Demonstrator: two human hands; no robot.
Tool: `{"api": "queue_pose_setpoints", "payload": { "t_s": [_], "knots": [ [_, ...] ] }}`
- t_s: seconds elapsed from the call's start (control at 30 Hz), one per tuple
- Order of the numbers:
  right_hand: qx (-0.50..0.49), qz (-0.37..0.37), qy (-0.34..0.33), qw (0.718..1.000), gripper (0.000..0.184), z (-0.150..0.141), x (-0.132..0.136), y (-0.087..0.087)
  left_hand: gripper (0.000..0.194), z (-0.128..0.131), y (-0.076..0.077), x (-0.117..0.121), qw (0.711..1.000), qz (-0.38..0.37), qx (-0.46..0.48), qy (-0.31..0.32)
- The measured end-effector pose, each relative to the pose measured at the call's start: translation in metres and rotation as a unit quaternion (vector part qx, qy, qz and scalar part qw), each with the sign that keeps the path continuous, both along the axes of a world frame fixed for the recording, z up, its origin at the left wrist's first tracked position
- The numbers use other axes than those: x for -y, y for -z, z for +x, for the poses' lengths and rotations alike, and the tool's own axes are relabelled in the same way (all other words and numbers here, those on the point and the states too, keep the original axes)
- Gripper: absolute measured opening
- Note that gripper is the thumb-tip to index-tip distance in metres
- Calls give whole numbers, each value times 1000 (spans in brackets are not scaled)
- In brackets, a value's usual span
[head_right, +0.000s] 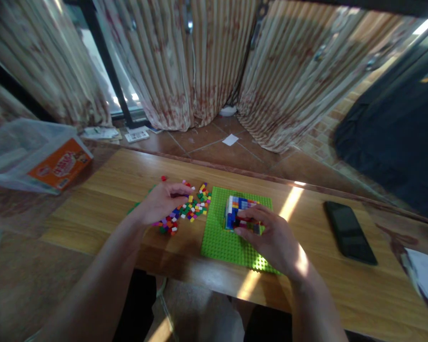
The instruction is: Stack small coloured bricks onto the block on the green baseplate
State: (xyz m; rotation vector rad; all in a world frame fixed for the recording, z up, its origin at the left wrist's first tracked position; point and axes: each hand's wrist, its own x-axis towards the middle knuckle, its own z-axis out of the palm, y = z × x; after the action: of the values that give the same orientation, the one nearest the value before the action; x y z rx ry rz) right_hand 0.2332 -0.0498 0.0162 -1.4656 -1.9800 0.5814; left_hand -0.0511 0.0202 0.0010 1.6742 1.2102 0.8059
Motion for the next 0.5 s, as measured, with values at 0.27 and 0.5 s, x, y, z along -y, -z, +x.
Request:
{"api": "queue_pose_setpoints", "payload": {
  "t_s": [0.27,0.5],
  "knots": [
    [66,47,-17,997,9,-4,-3,1,21,8,-2,2,1000,-26,7,6],
    [11,87,-11,996,10,-46,8,-4,22,14,-1,3,998,-57,34,14]
  ]
}}
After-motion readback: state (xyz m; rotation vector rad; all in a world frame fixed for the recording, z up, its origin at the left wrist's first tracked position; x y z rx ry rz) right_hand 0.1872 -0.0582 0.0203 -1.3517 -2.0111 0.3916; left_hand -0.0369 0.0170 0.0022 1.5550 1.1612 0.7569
